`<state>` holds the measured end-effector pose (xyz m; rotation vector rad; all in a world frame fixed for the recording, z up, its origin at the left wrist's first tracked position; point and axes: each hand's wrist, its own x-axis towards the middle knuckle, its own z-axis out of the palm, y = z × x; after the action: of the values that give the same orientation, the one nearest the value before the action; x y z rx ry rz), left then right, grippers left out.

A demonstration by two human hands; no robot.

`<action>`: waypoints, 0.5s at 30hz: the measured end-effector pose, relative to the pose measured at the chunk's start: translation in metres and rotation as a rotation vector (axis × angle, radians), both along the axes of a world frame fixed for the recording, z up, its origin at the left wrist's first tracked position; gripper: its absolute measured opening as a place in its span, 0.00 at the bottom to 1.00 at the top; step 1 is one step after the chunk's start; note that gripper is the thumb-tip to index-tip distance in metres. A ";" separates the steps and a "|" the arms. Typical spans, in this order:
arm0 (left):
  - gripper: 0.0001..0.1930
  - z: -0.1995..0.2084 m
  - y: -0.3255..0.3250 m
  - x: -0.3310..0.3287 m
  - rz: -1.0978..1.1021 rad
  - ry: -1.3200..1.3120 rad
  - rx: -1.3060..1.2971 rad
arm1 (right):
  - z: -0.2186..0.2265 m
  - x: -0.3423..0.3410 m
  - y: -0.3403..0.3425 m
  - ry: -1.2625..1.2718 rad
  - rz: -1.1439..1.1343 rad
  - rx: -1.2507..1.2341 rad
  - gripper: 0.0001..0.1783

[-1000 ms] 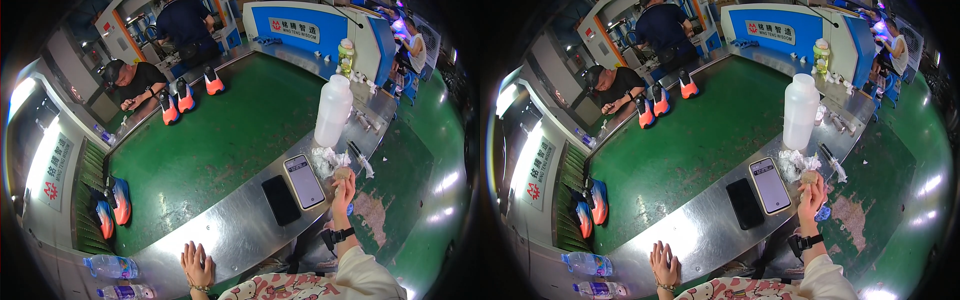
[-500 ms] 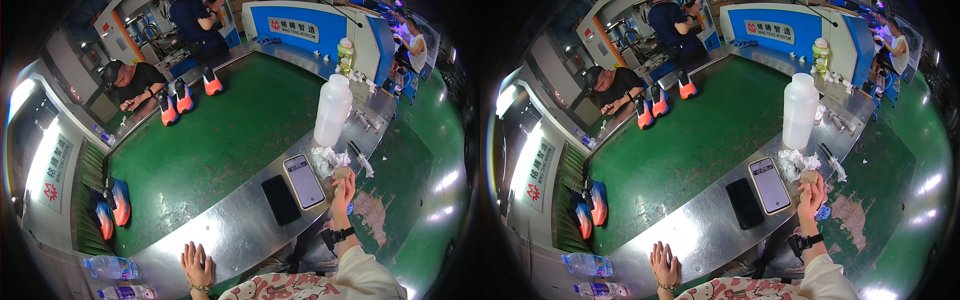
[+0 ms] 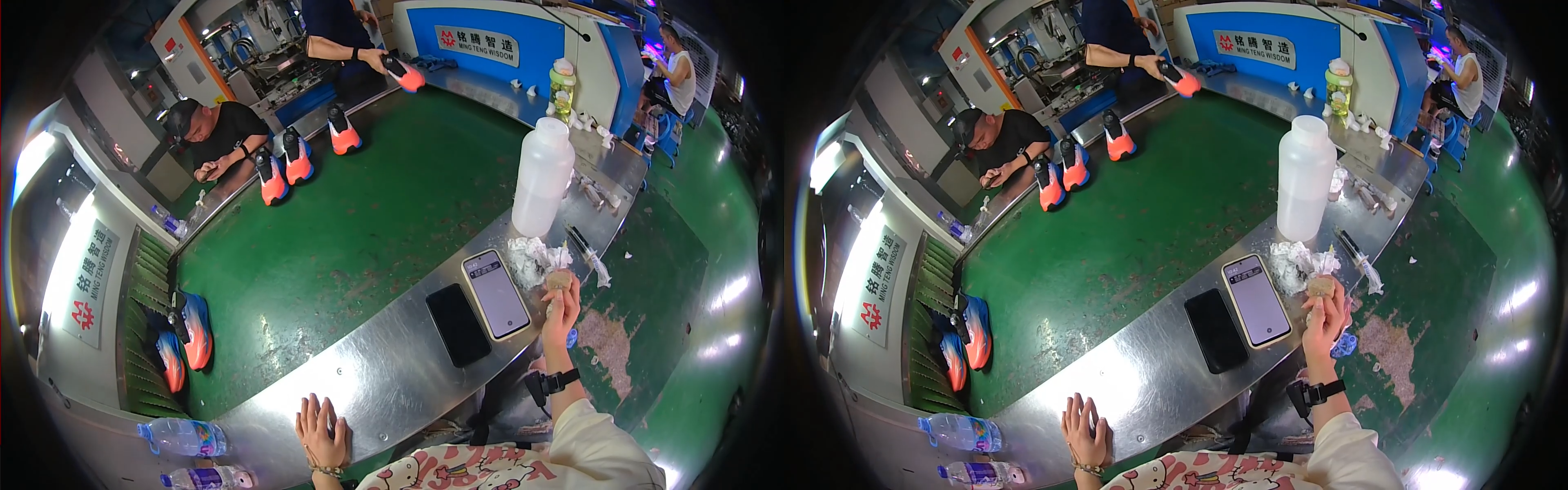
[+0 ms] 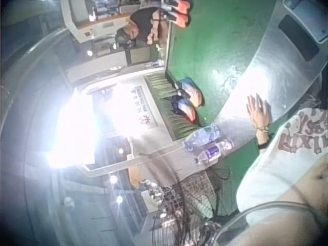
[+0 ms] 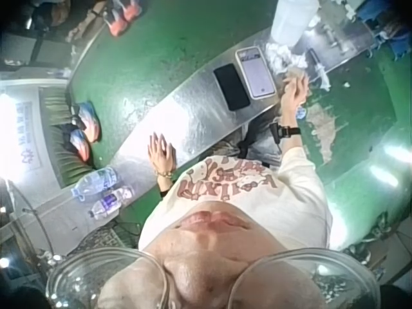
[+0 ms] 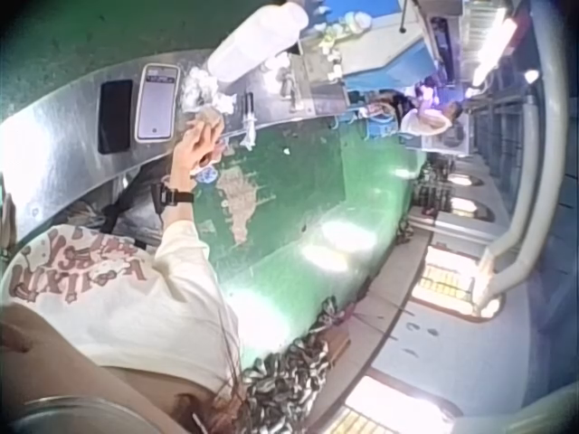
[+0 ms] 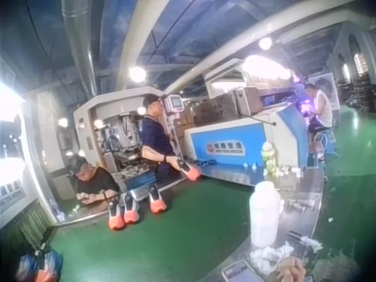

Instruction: Using a syringe to inject adhesive or sealant into the gap between the sole and the upper of athletic shoes.

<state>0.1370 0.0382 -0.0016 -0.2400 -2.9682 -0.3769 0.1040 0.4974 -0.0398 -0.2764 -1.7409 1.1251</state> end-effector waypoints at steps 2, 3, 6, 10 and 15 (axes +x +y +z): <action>0.25 -0.001 0.000 0.000 -0.001 -0.001 -0.002 | -0.002 0.000 0.001 -0.002 0.005 0.004 0.18; 0.25 -0.002 -0.001 0.000 -0.002 0.000 -0.001 | -0.002 0.000 0.001 -0.001 0.010 0.008 0.18; 0.25 -0.003 -0.001 -0.001 -0.005 -0.001 -0.001 | -0.001 0.000 0.000 0.006 0.032 -0.027 0.18; 0.25 -0.002 0.000 0.000 -0.005 0.001 -0.001 | -0.005 -0.001 0.001 0.010 0.031 -0.023 0.18; 0.25 -0.001 0.001 -0.001 -0.004 -0.008 -0.002 | -0.001 -0.002 -0.002 0.017 -0.017 -0.031 0.17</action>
<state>0.1365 0.0395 -0.0023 -0.2460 -2.9764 -0.3759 0.1023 0.4958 -0.0412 -0.2991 -1.7041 1.1400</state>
